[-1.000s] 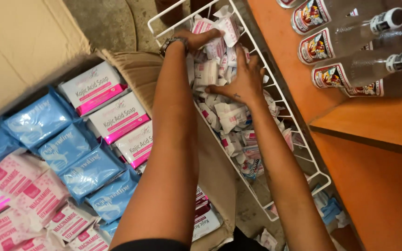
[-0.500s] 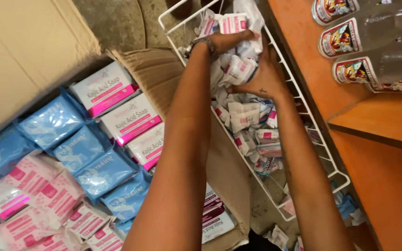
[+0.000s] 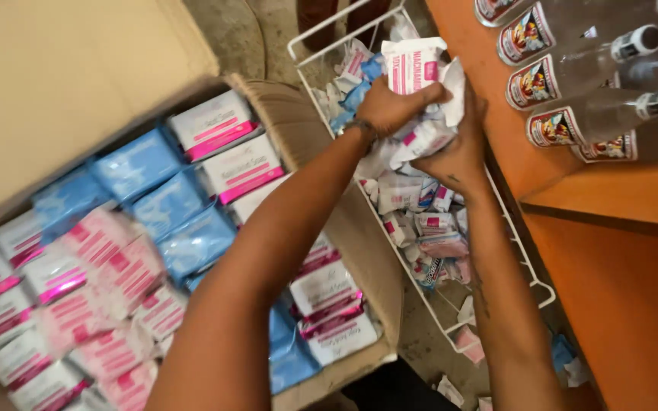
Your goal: The person organizes small packaged items by hand into a cardboard box and a metal wire basket.
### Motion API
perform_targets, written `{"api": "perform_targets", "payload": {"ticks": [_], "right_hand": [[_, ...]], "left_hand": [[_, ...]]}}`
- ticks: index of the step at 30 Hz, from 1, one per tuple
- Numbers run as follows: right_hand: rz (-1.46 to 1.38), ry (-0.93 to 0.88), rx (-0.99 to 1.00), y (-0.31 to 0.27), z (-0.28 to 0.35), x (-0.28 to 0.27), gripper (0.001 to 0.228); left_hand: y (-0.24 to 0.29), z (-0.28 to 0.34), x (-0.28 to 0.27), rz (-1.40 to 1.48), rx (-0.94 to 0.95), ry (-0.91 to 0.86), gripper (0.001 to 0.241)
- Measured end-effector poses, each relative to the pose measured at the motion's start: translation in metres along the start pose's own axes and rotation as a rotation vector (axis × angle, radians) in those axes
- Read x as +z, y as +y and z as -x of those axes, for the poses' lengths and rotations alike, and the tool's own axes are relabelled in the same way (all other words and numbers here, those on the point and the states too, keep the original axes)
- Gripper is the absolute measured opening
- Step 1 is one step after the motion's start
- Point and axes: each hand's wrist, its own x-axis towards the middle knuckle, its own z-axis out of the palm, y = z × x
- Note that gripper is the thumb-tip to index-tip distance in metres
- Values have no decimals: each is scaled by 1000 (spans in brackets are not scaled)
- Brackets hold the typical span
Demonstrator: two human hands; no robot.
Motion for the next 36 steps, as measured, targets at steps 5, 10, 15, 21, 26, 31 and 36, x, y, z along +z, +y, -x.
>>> {"api": "perform_targets", "payload": {"ticks": [5, 10, 15, 21, 26, 31, 36], "right_hand": [[-132, 61, -232, -84, 18, -49, 130], [57, 15, -370, -230, 37, -95, 113], [131, -100, -480, -304, 51, -58, 112], [247, -510, -349, -352, 78, 2, 126], [417, -708, -314, -337, 97, 41, 129], [413, -858, -310, -324, 79, 53, 93], [158, -708, -53, -289, 55, 66, 43]], "left_hand": [[26, 72, -5, 228, 246, 68, 53], [73, 178, -43, 535, 416, 176, 43], [43, 257, -102, 731, 473, 249, 50], [-34, 322, -127, 880, 61, 536, 62], [-78, 357, -132, 932, -163, 489, 70], [-160, 315, -154, 311, -71, 497, 83], [-127, 382, -188, -109, -105, 414, 72]]}}
